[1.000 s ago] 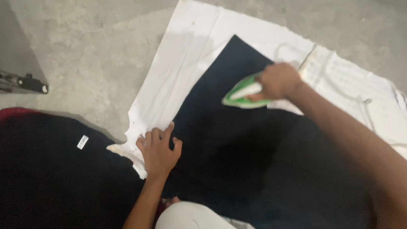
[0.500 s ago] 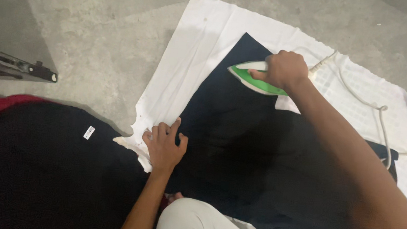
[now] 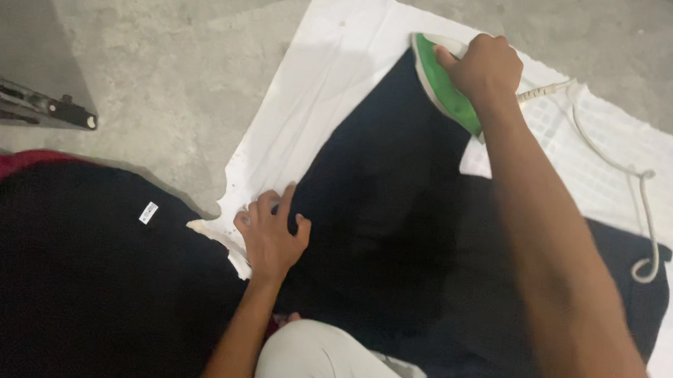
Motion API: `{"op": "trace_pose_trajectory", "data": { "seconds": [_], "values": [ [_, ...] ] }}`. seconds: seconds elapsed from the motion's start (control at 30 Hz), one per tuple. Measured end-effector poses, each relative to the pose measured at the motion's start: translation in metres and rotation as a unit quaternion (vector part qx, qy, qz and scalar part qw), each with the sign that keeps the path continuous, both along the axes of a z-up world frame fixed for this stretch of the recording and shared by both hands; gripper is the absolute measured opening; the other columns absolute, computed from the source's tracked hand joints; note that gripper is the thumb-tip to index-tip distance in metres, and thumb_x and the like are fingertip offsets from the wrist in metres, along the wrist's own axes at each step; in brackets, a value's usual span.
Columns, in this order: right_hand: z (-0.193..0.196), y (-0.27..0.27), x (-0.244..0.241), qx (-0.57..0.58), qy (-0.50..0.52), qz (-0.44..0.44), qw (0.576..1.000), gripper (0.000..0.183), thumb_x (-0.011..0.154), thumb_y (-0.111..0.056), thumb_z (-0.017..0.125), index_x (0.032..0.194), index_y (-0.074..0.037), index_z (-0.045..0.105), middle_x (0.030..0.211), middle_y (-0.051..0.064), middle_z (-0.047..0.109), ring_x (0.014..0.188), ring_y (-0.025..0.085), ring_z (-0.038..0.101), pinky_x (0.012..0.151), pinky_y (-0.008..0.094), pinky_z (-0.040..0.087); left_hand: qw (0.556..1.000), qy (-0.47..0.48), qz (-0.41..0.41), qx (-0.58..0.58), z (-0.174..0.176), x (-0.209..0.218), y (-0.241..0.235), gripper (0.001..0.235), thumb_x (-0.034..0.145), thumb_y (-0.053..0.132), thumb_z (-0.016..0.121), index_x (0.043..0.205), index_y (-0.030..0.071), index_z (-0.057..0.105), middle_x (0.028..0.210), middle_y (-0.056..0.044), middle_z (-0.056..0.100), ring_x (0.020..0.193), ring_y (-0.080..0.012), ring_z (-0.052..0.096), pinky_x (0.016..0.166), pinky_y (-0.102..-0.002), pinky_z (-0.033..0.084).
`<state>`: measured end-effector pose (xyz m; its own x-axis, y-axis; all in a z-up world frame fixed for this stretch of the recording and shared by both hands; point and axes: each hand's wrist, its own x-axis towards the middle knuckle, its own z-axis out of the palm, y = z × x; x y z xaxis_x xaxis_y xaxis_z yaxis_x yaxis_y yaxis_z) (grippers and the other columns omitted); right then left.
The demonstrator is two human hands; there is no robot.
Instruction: The person irons a black t-shirt laid on a white cloth on the floor, smoothing the fabric and using a green and white iron. The person flips the shirt to iron the other side and then places it on a pile of other clothes.
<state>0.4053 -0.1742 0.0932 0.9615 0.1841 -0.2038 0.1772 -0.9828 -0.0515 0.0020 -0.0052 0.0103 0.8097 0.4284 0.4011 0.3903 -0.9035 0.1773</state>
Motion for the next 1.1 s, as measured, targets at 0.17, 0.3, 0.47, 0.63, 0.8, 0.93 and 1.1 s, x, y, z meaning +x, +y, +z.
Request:
{"op": "trace_pose_trajectory", "data": {
  "seconds": [0.17, 0.3, 0.47, 0.63, 0.8, 0.93, 1.1],
  "values": [
    [0.044, -0.055, -0.085, -0.019, -0.009, 0.096, 0.995, 0.086, 0.105, -0.082, 0.052, 0.101, -0.001, 0.077, 0.096, 0.027, 0.074, 0.093, 0.047, 0.073, 0.074, 0.055, 0.059, 0.999, 0.015, 0.001, -0.039, -0.006, 0.0, 0.002, 0.057, 0.086, 0.034, 0.063, 0.142, 0.022, 0.068, 0.121, -0.006, 0.064, 0.102, -0.0267, 0.06, 0.091, -0.049, 0.035],
    [0.067, -0.107, -0.171, -0.06, 0.101, 0.099, 0.988, 0.086, 0.095, -0.08, 0.049, 0.124, -0.004, 0.079, 0.114, 0.032, 0.076, 0.111, 0.051, 0.073, 0.093, 0.057, 0.059, 0.993, 0.022, -0.088, -0.076, -0.015, -0.007, 0.007, 0.074, 0.092, 0.034, 0.063, 0.163, 0.03, 0.044, 0.158, -0.002, 0.048, 0.134, -0.0281, 0.051, 0.102, -0.056, 0.035],
    [0.047, -0.172, -0.208, -0.086, 0.101, 0.078, 0.988, 0.082, 0.093, -0.081, 0.051, 0.118, -0.008, 0.081, 0.109, 0.028, 0.078, 0.107, 0.045, 0.076, 0.09, 0.053, 0.061, 0.943, 0.221, -0.136, -0.209, 0.014, 0.0, 0.023, 0.042, 0.1, 0.053, 0.05, 0.14, 0.047, 0.06, 0.155, 0.018, 0.052, 0.146, -0.0171, 0.046, 0.113, -0.056, 0.032],
    [0.038, -0.165, -0.198, -0.088, 0.094, 0.062, 0.99, 0.087, 0.094, -0.086, 0.046, 0.115, -0.01, 0.082, 0.106, 0.024, 0.08, 0.105, 0.042, 0.077, 0.086, 0.052, 0.062, 0.954, 0.234, -0.113, -0.148, -0.009, 0.086, 0.042, 0.039, 0.099, 0.058, 0.052, 0.115, 0.033, 0.077, 0.103, -0.001, 0.074, 0.109, -0.0302, 0.067, 0.1, -0.061, 0.041],
    [0.034, -0.106, -0.186, -0.032, 0.09, 0.121, 0.988, 0.086, 0.092, -0.082, 0.051, 0.113, -0.004, 0.08, 0.105, 0.025, 0.078, 0.106, 0.044, 0.075, 0.09, 0.055, 0.06, 0.957, 0.178, -0.047, -0.226, -0.022, 0.169, 0.017, 0.053, 0.101, 0.033, 0.071, 0.145, 0.006, 0.056, 0.13, -0.013, 0.056, 0.121, -0.0312, 0.064, 0.097, -0.05, 0.057],
    [0.056, -0.095, -0.213, -0.063, 0.126, 0.188, 0.972, 0.085, 0.09, -0.083, 0.049, 0.109, -0.006, 0.082, 0.107, 0.023, 0.079, 0.108, 0.041, 0.076, 0.091, 0.052, 0.061, 0.965, 0.205, -0.043, -0.157, -0.066, 0.216, 0.034, 0.026, 0.098, 0.035, 0.074, 0.114, 0.015, 0.07, 0.105, -0.004, 0.061, 0.104, -0.0276, 0.069, 0.09, -0.05, 0.054],
    [0.012, -0.124, -0.181, -0.046, 0.102, 0.111, 0.988, 0.091, 0.09, -0.086, 0.05, 0.11, -0.001, 0.08, 0.106, 0.025, 0.078, 0.107, 0.045, 0.075, 0.087, 0.056, 0.06, 0.966, 0.173, -0.016, -0.192, -0.021, 0.235, 0.037, 0.02, 0.094, 0.031, 0.08, 0.103, 0.014, 0.074, 0.102, -0.009, 0.066, 0.101, -0.0392, 0.076, 0.086, -0.054, 0.061]
  ]
}}
